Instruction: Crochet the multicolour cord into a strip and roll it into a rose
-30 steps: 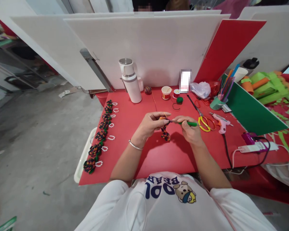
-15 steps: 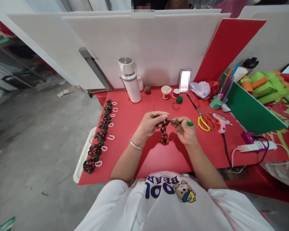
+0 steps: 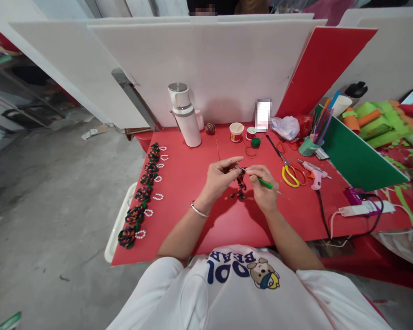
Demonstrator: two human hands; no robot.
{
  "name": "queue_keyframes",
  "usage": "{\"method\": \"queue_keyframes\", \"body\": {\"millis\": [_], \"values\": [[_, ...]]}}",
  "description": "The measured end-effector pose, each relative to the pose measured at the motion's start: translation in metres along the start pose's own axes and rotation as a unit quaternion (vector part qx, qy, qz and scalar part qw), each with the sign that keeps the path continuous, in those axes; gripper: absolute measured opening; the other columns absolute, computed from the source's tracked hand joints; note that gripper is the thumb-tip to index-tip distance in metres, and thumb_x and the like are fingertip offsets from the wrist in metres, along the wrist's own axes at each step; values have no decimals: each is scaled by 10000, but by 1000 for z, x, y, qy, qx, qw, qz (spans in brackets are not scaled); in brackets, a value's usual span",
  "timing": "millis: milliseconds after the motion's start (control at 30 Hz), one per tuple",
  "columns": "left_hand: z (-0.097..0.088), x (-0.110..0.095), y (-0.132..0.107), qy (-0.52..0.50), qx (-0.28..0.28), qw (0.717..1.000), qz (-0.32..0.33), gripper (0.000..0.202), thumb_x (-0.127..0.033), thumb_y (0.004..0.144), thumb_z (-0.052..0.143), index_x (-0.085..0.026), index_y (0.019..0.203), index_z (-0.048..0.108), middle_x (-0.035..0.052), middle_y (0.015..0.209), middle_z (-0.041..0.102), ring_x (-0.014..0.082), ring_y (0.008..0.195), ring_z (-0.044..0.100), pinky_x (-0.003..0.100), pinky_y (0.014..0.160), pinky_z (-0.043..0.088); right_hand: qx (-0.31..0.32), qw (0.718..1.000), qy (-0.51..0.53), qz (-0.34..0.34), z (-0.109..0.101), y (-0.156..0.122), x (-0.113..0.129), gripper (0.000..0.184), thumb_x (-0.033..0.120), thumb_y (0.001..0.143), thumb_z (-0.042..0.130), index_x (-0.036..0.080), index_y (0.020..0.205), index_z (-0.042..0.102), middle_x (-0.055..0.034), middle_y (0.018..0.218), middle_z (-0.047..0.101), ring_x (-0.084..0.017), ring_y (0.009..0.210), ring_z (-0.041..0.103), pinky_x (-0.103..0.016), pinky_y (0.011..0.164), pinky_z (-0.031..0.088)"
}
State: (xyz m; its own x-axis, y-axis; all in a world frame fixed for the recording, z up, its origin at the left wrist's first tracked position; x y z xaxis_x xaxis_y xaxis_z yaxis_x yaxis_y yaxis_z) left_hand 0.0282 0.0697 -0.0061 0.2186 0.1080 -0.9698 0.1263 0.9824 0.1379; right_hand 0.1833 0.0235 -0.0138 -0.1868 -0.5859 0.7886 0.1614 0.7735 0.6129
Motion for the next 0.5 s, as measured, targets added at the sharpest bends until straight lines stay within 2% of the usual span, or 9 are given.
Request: {"method": "queue_keyframes", "body": {"millis": [100,200,367,500], "values": [[2,-2,-1,20,-23,999,28,286,-213,697,810,-197,982,838,20,808,730,73,599,559,219,582,460,-10,998,-48,-27,3,-1,12,178,408,969,635,292,996,767,-54,1016,731,-214,996,696,-411,895,594],[1,-1,-1,3,-12,1000,11,290,-274,704,831,-190,982,836,82,981,787,67,558,551,222,508,451,-23,999,-35,-26,5,0,14,180,397,981,617,290,991,762,-49,985,729,-208,980,700,-389,868,598],[1,1,-2,-30,9,999,-44,505,-333,641,892,-160,1107,805,44,806,773,58,459,511,214,421,403,-32,997,-58,-48,3,-1,17,173,393,978,624,296,1010,764,-48,976,706,-207,959,686,-389,846,595],[4,3,-4,-42,-15,998,-48,543,-319,622,901,-153,1128,793,8,743,740,46,469,507,206,446,383,-56,989,-116,-73,4,-7,19,187,389,977,621,324,1069,771,-56,1011,672,-219,979,658,-417,878,587]]}}
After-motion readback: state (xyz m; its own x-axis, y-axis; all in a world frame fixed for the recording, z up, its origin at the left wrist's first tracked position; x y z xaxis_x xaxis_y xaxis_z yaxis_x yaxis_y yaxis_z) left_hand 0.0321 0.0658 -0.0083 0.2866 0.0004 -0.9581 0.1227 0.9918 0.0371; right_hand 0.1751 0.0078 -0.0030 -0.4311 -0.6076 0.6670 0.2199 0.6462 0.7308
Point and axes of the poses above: each hand's wrist, its own y-axis towards the middle knuckle, its own z-axis out of the palm, x = y × z, the point moved 7 cm from there along y, towards the middle knuckle
